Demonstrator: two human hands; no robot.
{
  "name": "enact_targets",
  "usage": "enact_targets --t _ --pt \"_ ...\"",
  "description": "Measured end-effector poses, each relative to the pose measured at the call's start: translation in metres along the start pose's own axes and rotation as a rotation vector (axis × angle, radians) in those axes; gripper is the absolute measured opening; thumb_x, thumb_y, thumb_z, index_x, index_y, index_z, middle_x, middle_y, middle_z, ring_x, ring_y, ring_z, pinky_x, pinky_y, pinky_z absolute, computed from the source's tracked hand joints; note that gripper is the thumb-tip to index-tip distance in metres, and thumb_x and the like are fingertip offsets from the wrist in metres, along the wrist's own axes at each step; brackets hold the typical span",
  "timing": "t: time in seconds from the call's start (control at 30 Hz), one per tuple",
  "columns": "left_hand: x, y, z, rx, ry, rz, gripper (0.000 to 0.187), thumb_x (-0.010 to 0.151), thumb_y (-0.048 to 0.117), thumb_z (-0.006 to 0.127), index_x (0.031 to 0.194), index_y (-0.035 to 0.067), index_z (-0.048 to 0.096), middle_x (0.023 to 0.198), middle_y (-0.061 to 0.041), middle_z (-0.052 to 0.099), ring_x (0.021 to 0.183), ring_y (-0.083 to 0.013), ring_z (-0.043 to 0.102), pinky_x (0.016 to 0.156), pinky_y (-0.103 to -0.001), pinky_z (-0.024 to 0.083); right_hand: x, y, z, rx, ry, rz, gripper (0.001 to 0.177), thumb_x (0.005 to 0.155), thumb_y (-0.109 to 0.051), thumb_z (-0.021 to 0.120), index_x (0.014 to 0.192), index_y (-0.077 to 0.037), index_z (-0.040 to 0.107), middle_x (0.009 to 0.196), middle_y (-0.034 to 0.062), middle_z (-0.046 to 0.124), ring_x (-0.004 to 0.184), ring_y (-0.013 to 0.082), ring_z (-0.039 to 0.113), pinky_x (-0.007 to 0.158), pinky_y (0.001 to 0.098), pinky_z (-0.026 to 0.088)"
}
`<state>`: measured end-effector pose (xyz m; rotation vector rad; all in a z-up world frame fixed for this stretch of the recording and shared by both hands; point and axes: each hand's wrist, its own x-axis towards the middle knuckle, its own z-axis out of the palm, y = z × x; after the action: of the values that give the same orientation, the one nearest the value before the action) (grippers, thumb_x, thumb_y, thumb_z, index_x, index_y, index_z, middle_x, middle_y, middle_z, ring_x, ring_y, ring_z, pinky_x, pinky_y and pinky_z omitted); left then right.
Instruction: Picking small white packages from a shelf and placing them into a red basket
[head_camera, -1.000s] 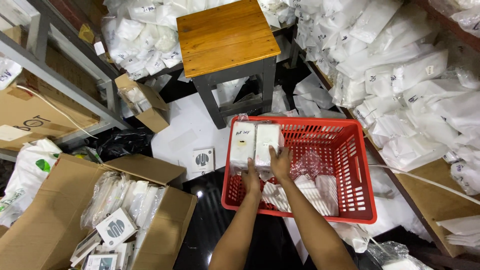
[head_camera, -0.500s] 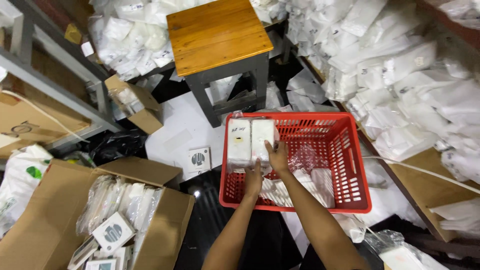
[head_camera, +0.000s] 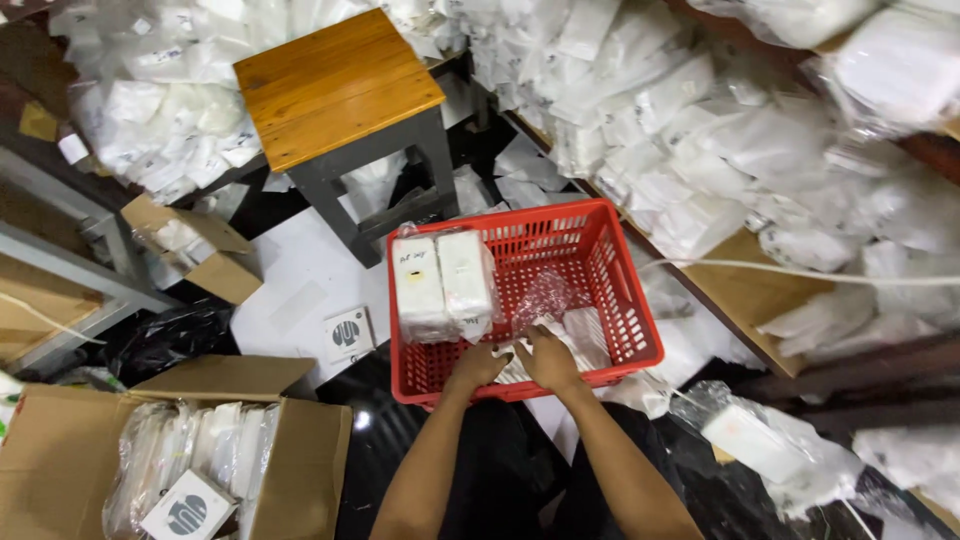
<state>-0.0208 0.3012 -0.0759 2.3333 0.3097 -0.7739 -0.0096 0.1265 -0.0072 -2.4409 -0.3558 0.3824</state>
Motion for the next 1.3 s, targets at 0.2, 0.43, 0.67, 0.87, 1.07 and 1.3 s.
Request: enact_targets --t 0.2,0.43,0.67,0.87,1.07,1.3 --pt "-0.018 0.007 -0.011 0.084 -0.024 0.112 0.068 0.095 0.056 0.051 0.141 0.006 0.057 0.127 -0.021 0.069 0.133 -0.0383 0.055 0.112 -0.050 0.043 0.010 0.025 0.021 -0.073 -0.217 0.089 0.048 0.096 -0.042 0.061 0.121 -0.001 0.063 0.120 0.0229 0.068 0.118 0.0390 0.067 0.096 0.0503 0.055" --pt "-0.037 0.030 -0.017 0.182 0.145 0.203 0.043 0.093 0.039 0.057 0.123 0.011 0.067 0.112 -0.015 0.075 0.115 -0.0377 0.068 0.098 -0.052 0.054 -0.002 0.025 0.006 0.078 -0.182 0.153 0.047 0.090 -0.036 0.067 0.119 0.001 0.068 0.112 0.0263 0.072 0.114 0.0429 0.067 0.094 0.0530 0.055" --pt "-0.056 0.096 -0.013 0.066 0.362 0.352 0.039 0.096 0.044 0.052 0.126 0.024 0.068 0.122 -0.009 0.072 0.117 -0.0374 0.066 0.100 -0.053 0.054 -0.044 0.034 -0.055 0.336 0.252 0.153 0.031 0.093 -0.025 0.066 0.116 -0.005 0.073 0.109 0.0216 0.075 0.106 0.0376 0.072 0.092 0.0481 0.059" --pt "-0.082 0.196 0.047 -0.040 0.361 0.747 0.025 0.092 0.028 0.064 0.111 0.015 0.074 0.102 -0.008 0.077 0.100 -0.0291 0.073 0.087 -0.045 0.060 -0.120 0.091 -0.123 0.475 0.567 0.335 0.024 0.092 -0.018 0.066 0.112 -0.006 0.073 0.107 0.0198 0.075 0.103 0.0361 0.072 0.089 0.0468 0.058" --pt "-0.092 0.256 0.113 -0.011 0.210 0.853 0.029 0.094 0.031 0.064 0.116 0.015 0.071 0.098 -0.006 0.075 0.096 -0.0270 0.073 0.083 -0.044 0.060 -0.154 0.154 -0.140 0.428 0.701 0.605 0.037 0.093 -0.032 0.071 0.119 -0.005 0.072 0.110 0.0146 0.075 0.102 0.0277 0.073 0.084 0.0420 0.059" --pt "-0.049 0.313 0.162 0.053 0.209 0.906 0.038 0.088 0.029 0.067 0.122 0.013 0.065 0.108 -0.007 0.070 0.107 -0.0279 0.069 0.088 -0.043 0.059 -0.145 0.218 -0.158 0.511 0.807 0.692 0.041 0.097 -0.021 0.058 0.133 -0.001 0.060 0.121 0.0262 0.068 0.121 0.0424 0.062 0.100 0.0555 0.050"
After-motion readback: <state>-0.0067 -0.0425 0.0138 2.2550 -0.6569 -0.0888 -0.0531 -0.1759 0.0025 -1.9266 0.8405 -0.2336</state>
